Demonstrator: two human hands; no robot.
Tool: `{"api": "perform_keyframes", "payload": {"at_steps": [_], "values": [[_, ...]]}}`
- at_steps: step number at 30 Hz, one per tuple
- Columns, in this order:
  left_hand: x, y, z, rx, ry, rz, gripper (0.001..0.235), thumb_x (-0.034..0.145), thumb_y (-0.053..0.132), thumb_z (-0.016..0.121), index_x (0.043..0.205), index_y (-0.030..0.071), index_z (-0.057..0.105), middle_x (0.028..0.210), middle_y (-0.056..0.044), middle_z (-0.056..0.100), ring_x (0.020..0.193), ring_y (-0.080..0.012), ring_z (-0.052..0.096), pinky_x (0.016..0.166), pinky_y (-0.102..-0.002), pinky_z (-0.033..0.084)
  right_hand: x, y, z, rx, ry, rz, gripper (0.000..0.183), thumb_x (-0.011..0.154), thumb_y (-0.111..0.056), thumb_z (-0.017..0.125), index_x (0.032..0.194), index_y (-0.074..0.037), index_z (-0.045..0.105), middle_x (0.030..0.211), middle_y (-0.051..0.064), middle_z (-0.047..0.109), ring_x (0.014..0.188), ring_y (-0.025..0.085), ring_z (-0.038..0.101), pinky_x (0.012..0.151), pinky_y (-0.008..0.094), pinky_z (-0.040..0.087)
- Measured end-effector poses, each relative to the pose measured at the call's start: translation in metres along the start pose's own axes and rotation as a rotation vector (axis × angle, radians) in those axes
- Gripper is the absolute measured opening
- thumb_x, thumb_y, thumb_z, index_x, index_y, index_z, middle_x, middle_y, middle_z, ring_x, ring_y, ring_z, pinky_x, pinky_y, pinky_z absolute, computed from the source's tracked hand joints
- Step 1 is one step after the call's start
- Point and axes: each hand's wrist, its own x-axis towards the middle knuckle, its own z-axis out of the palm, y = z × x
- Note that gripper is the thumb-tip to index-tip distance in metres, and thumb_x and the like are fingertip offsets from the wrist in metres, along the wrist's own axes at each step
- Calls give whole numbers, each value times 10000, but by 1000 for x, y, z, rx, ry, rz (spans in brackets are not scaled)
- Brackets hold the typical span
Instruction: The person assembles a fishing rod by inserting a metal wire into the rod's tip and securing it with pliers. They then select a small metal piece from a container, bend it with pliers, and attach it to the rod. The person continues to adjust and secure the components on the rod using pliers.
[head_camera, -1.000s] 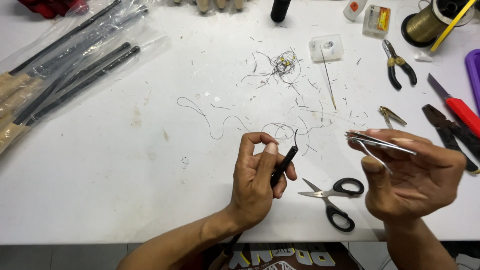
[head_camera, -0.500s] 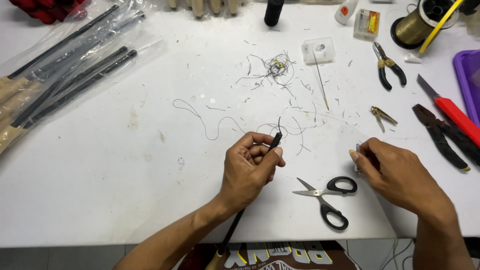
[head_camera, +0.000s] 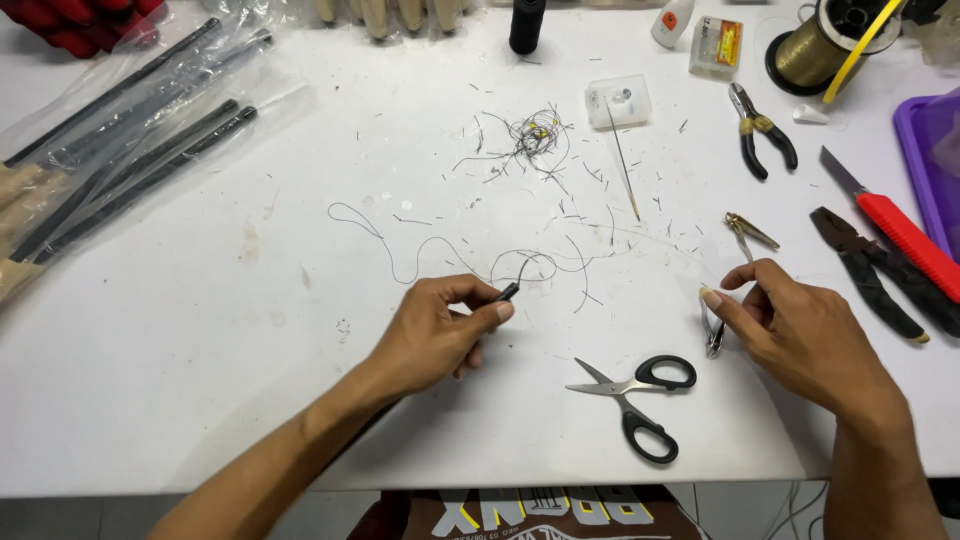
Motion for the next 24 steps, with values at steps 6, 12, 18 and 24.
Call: {"api": "perform_keyframes", "payload": {"at_steps": [6, 12, 18, 24], "values": [[28, -5, -44, 519, 189, 310, 226, 900, 313, 727, 978, 116, 806, 971, -3, 790, 678, -139, 594, 661, -298, 494, 17, -3, -16, -41, -13, -45, 375, 975, -437, 623, 1190, -131, 653, 750, 30, 767, 785, 282, 729, 808, 415, 511], [39, -6, -59, 624, 172, 495, 238, 939, 258, 718, 1081, 90, 808, 812, -22, 658, 625, -166, 557, 596, -314, 454, 44, -7, -41, -86, -4, -20, 347, 1003, -462, 581, 1152, -164, 679, 853, 34, 793, 872, 282, 728, 819, 451, 513], [48, -22, -57, 658, 112, 667, 238, 935, 191, 722, 1109, 44, 790, 800, -44, 633, 626, -167, 591, 588, -319, 462, 108, 7, -49, -4, 232, -244, 291, 1024, -303, 629, 1160, -56, 698, 1059, 65, 743, 844, 283, 691, 847, 465, 487], [61, -46, -55, 846, 225, 887, 331, 888, 260, 806, 1137, 64, 710, 849, -49, 703, 765, -241, 642, 676, -365, 523, 189, -29, -82, -109, 156, -346, 514, 1010, -137, 622, 1468, 73, 515, 1431, 310, 550, 1173, 448, 585, 1046, 611, 431]]}}
